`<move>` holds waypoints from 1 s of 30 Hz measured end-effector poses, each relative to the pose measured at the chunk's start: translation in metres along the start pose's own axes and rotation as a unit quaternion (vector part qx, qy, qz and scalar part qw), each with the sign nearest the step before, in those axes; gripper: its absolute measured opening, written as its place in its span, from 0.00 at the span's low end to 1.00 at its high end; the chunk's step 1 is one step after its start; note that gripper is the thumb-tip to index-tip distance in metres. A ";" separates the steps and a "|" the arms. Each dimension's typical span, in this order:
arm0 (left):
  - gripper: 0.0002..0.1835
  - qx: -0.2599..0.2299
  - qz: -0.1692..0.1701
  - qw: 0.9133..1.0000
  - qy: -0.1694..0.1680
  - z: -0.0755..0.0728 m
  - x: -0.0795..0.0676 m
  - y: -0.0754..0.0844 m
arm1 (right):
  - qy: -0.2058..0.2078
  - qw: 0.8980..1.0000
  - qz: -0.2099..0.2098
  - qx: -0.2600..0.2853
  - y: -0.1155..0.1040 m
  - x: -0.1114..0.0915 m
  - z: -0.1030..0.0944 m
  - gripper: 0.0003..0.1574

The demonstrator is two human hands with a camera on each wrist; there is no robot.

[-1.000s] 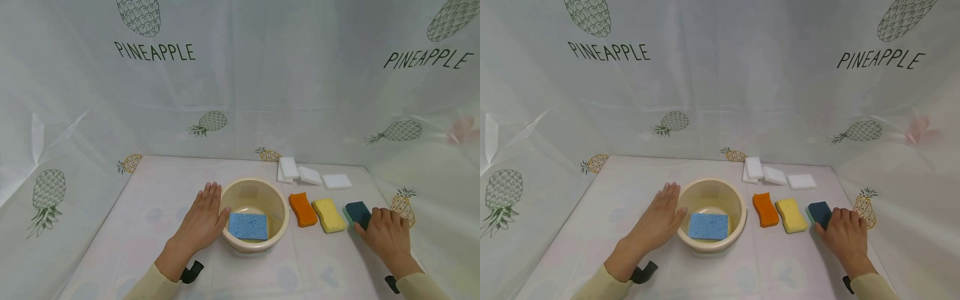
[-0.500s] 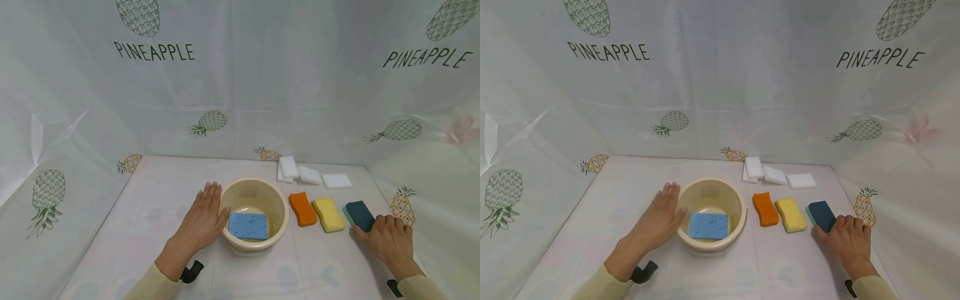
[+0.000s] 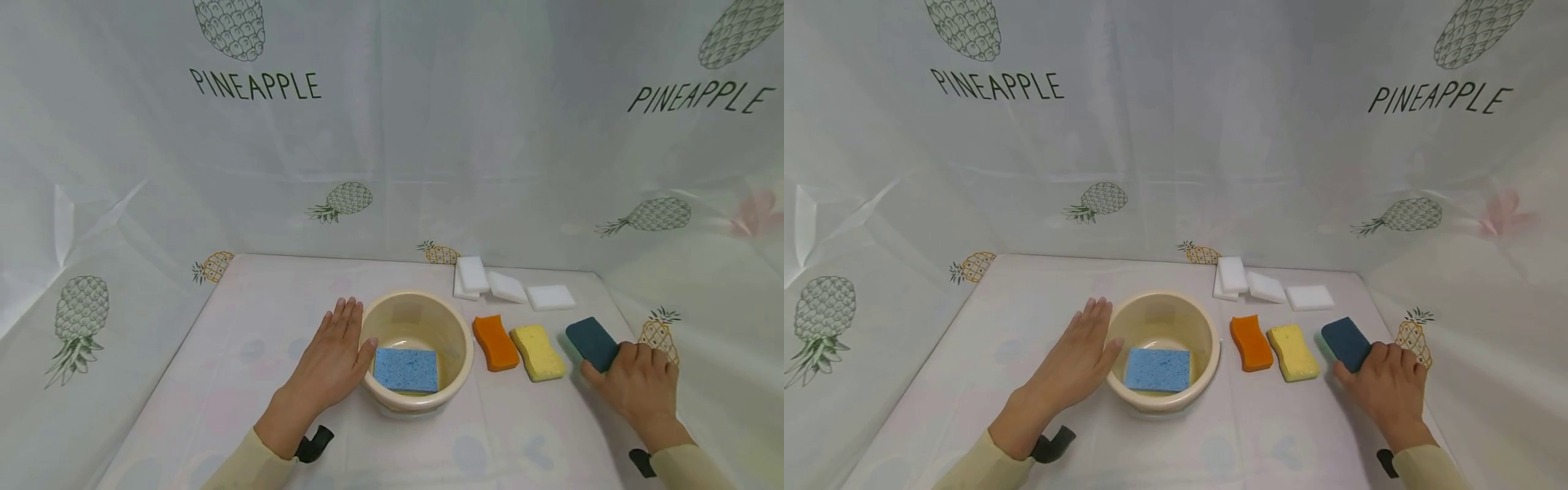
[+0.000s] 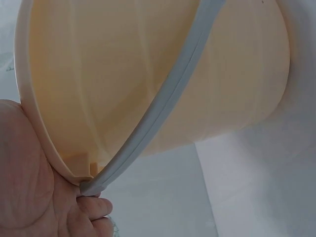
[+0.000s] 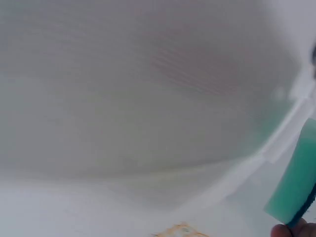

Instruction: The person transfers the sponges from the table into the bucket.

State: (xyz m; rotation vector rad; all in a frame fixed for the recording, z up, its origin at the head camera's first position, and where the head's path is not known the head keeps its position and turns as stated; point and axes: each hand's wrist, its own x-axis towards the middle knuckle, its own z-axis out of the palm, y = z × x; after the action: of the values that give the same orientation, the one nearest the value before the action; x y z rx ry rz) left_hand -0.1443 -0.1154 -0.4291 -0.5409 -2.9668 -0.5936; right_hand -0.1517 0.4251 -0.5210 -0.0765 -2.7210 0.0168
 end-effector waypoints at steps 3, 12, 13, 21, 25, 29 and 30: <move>0.39 0.001 -0.002 1.000 -0.001 0.000 0.000 0.000 | 0.065 0.997 -0.034 0.015 -0.008 0.012 -0.006 0.48; 0.39 0.004 -0.003 1.000 0.000 0.001 0.000 -0.001 | 0.125 0.982 -0.134 0.051 -0.075 0.050 -0.037 0.61; 0.39 0.004 -0.002 1.000 0.001 0.001 0.000 -0.001 | 0.116 0.981 -0.140 0.060 -0.085 0.053 -0.043 0.59; 0.39 0.004 -0.008 1.000 -0.009 0.001 0.001 -0.001 | 0.084 0.964 -0.226 0.111 -0.159 0.074 -0.077 0.49; 0.39 -0.001 -0.005 1.000 -0.008 0.001 0.001 0.000 | 0.079 0.948 -0.278 0.134 -0.188 0.079 -0.088 0.48; 0.39 -0.001 -0.008 1.000 -0.008 0.001 0.000 0.000 | 0.069 0.932 -0.323 0.147 -0.215 0.080 -0.095 0.47; 0.39 -0.003 -0.008 1.000 -0.008 0.000 0.000 0.000 | 0.061 0.930 -0.330 0.149 -0.221 0.080 -0.096 0.46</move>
State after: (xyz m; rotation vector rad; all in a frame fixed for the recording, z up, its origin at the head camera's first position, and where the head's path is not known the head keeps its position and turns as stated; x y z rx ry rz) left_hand -0.1444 -0.1153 -0.4296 -0.5246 -2.9872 -0.6040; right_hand -0.1967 0.2089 -0.3958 0.8892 -2.4516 0.2202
